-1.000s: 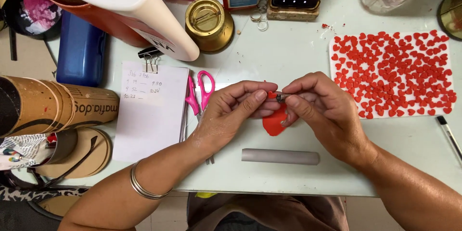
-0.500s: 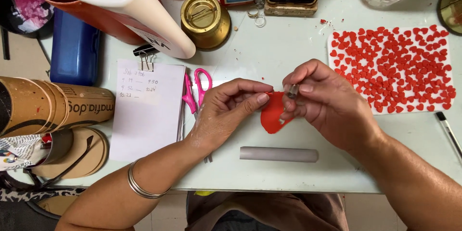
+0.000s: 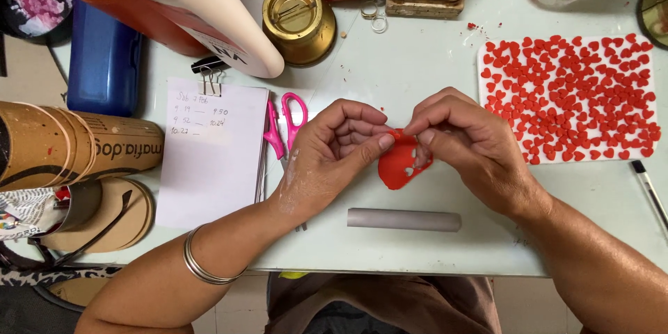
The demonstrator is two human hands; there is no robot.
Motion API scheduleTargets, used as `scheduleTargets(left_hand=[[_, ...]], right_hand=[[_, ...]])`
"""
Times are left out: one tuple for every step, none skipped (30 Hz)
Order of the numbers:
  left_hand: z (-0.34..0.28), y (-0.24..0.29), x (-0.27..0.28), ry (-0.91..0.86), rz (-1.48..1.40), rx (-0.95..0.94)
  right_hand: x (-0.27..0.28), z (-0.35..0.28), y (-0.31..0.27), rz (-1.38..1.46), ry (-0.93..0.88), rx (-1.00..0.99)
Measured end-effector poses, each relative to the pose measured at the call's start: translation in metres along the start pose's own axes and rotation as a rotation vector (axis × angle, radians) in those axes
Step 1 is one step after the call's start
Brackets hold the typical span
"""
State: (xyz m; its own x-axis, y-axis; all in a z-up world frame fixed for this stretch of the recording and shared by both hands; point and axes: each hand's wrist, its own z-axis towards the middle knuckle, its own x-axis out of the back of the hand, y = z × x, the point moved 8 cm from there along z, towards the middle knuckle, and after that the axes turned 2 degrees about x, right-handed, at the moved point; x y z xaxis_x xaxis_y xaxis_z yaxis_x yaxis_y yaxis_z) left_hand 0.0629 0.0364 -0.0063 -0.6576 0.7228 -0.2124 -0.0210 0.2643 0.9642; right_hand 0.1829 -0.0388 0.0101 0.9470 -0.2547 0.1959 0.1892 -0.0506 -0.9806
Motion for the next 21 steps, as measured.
scheduleTargets(left_hand=[[0.0,0.0,0.0,0.0,-0.001,0.0],[-0.001,0.001,0.0,-0.006,0.021,-0.012],[-0.001,0.003,-0.001,-0.013,0.042,-0.024],[-0.001,0.002,-0.001,-0.013,0.041,-0.024],[-0.001,0.002,-0.001,-0.016,0.039,-0.019],[-0.001,0.001,-0.001,-0.018,0.036,-0.014],[-0.001,0.0,-0.001,-0.018,0.035,-0.014],[-0.001,0.0,-0.001,-0.018,0.037,-0.018],[-0.001,0.0,-0.001,-0.018,0.038,-0.022],[0.0,-0.001,-0.001,-0.019,0.038,-0.021],[0.0,-0.002,-0.002,-0.02,0.03,-0.014],[0.001,-0.003,-0.002,-0.022,0.023,-0.006],[0.0,-0.001,-0.002,-0.021,0.023,-0.006],[0.0,0.0,-0.003,-0.039,0.02,-0.001],[0.0,0.001,-0.005,-0.06,0.017,0.006],[-0.001,0.002,-0.004,-0.061,0.017,0.009],[-0.001,0.004,-0.004,-0.069,0.041,-0.008],[-0.001,0.006,-0.006,-0.077,0.066,-0.025],[-0.002,0.003,-0.007,-0.114,0.058,-0.009],[-0.002,0.001,-0.004,-0.081,0.096,0.01],[0.002,-0.002,-0.004,-0.069,0.132,0.028]], right_hand=[[0.0,0.0,-0.001,-0.001,0.0,0.0],[0.0,0.0,-0.003,-0.004,-0.006,0.005],[0.0,0.0,-0.004,-0.007,-0.011,0.01],[0.0,0.0,-0.004,-0.007,-0.011,0.01],[0.0,0.0,-0.005,-0.011,-0.013,0.015],[-0.001,0.0,-0.005,-0.014,-0.014,0.02],[-0.001,0.0,-0.005,-0.014,-0.014,0.019],[-0.001,0.0,-0.004,-0.022,-0.015,0.018],[-0.001,0.0,-0.003,-0.029,-0.015,0.017],[-0.001,0.0,-0.002,-0.029,-0.015,0.016],[-0.001,0.0,-0.002,-0.037,-0.016,0.018],[-0.001,0.0,-0.001,-0.046,-0.016,0.021],[-0.002,0.0,-0.004,-0.045,-0.017,0.021],[-0.002,0.0,-0.005,-0.033,-0.012,0.009],[-0.002,-0.001,-0.006,-0.02,-0.004,-0.006],[-0.002,0.002,-0.007,-0.019,-0.002,-0.008],[-0.003,0.002,-0.008,-0.014,-0.02,0.011],[-0.003,0.002,-0.009,-0.009,-0.038,0.03],[-0.003,0.003,-0.006,-0.015,-0.003,0.008],[-0.006,0.002,0.002,0.095,-0.031,-0.067],[-0.004,0.0,0.009,0.202,-0.035,-0.141]])
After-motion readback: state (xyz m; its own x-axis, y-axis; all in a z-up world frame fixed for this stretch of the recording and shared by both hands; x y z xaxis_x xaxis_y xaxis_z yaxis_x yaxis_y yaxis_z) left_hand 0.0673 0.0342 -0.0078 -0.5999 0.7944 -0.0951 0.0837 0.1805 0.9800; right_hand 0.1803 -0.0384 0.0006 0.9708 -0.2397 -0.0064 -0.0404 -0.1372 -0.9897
